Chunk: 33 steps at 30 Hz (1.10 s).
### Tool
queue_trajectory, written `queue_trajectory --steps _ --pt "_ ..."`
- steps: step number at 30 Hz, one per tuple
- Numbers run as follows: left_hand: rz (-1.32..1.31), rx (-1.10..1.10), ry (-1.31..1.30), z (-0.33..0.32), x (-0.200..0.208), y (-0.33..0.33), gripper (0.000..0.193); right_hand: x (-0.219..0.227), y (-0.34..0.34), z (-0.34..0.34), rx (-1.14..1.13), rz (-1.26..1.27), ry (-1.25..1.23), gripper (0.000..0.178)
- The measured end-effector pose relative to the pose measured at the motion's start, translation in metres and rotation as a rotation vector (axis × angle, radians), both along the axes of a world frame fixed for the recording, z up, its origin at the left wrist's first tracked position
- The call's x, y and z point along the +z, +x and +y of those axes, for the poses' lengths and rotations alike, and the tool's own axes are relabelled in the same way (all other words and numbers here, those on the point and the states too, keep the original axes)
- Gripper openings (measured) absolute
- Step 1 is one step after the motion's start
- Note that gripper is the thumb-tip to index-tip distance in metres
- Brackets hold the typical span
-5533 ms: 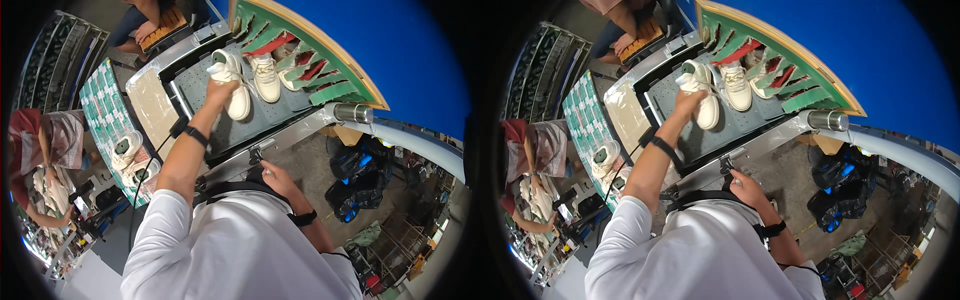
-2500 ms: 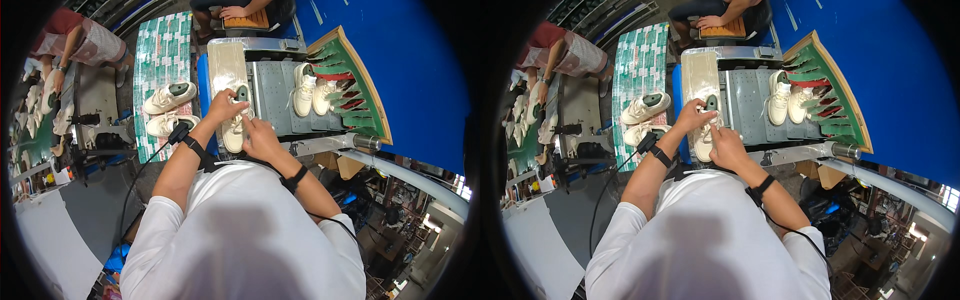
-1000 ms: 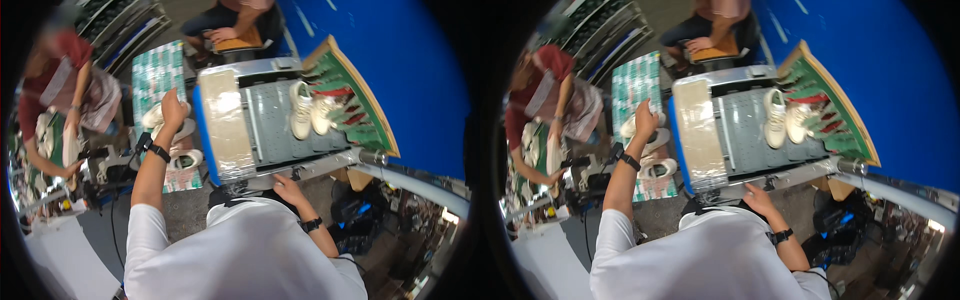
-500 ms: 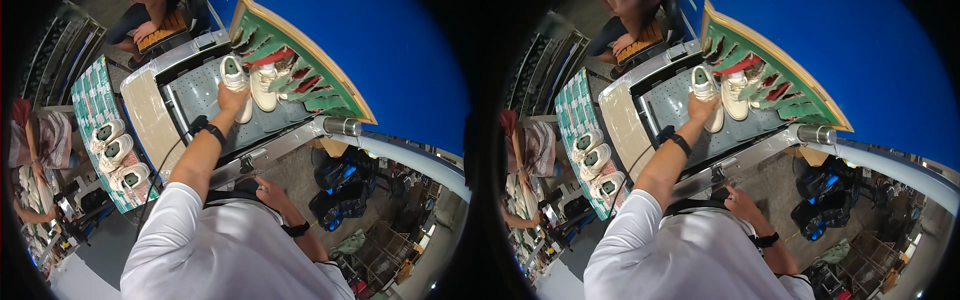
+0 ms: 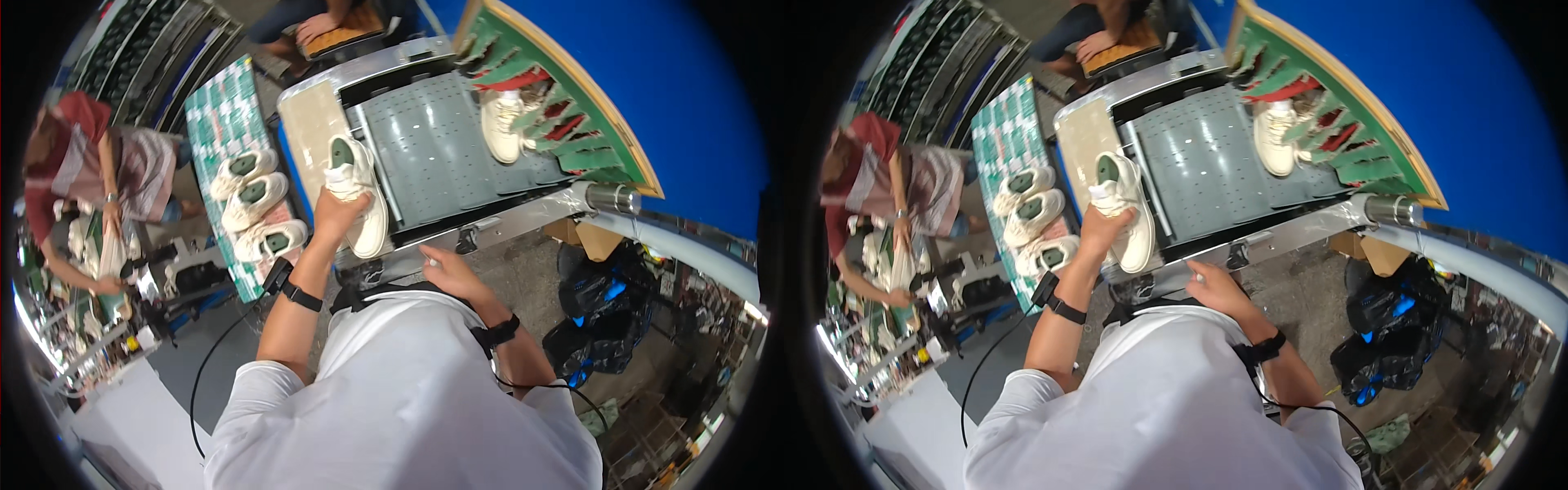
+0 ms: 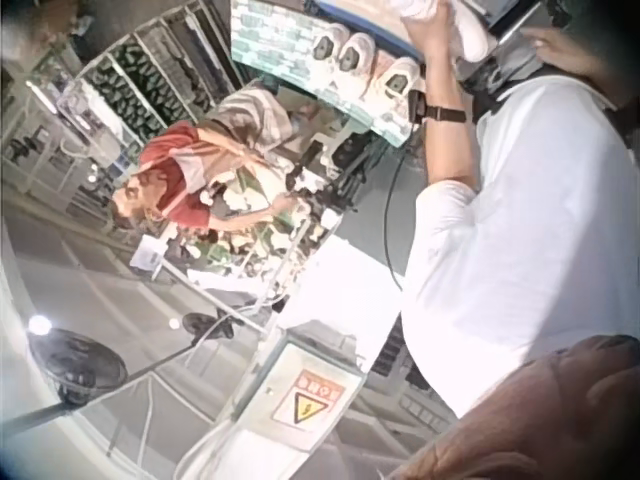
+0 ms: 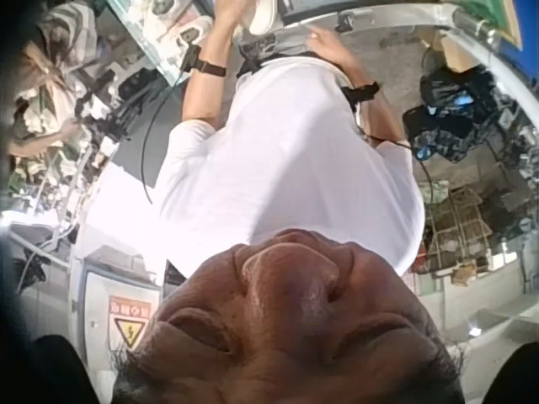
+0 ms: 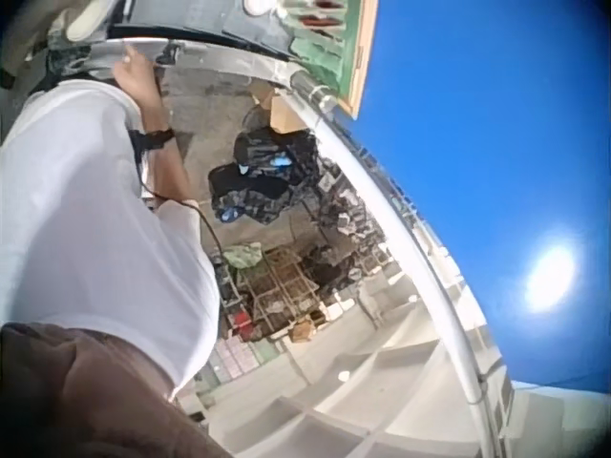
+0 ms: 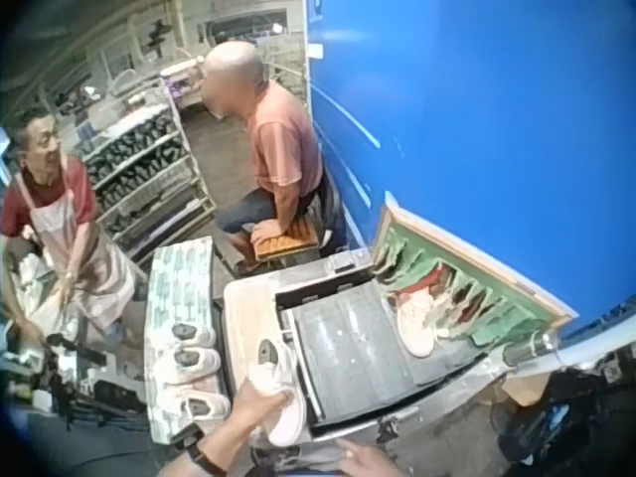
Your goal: Manually assemble and inspect cream-colored sneakers at a factory workstation.
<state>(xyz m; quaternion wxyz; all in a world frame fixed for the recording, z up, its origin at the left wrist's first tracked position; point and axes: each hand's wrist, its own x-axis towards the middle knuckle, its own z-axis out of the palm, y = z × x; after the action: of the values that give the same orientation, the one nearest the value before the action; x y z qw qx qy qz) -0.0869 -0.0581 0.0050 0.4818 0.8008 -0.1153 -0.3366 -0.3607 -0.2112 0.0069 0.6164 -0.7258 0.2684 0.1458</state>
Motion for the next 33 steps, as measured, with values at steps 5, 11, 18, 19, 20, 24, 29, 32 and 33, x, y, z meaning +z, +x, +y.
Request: queue_trajectory --steps 5,11,18,19,20,24,29,32,33 --pt "-0.235 -0.059 0.204 0.066 -0.016 0.0 0.062 0.018 0.059 0.039 0.052 -0.192 -0.147 0.058" --pt "-0.137 -0.295 0.203 0.109 -0.015 0.035 0.044 0.061 0.121 0.075 0.207 -0.273 -0.284 0.072" --pt "0.164 -0.201 0.059 0.137 -0.009 0.085 0.03 0.042 0.162 0.092 0.573 -0.56 -0.956 0.077" --pt "-0.234 -0.287 0.391 0.139 -0.014 0.094 0.034 0.04 0.161 0.094 0.554 -0.568 -0.985 0.077" --pt "-0.63 -0.245 0.451 0.131 -0.005 0.093 0.048 0.04 0.16 0.096 0.532 -0.572 -1.014 0.077" --pt "-0.384 -0.294 -0.195 0.085 0.004 0.082 0.074 0.045 0.164 0.106 0.513 -0.546 -0.92 0.076" --pt "-0.268 -0.402 -0.16 0.067 -0.015 0.09 0.079 0.057 0.175 0.099 -0.002 -0.07 0.358 0.063" --pt "-0.232 -0.397 -0.171 0.07 -0.02 0.09 0.078 0.063 0.145 0.075 0.114 -0.021 0.781 0.061" --pt "-0.205 -0.383 -0.21 0.07 -0.02 0.089 0.077 0.062 0.137 0.067 0.229 0.035 0.905 0.061"
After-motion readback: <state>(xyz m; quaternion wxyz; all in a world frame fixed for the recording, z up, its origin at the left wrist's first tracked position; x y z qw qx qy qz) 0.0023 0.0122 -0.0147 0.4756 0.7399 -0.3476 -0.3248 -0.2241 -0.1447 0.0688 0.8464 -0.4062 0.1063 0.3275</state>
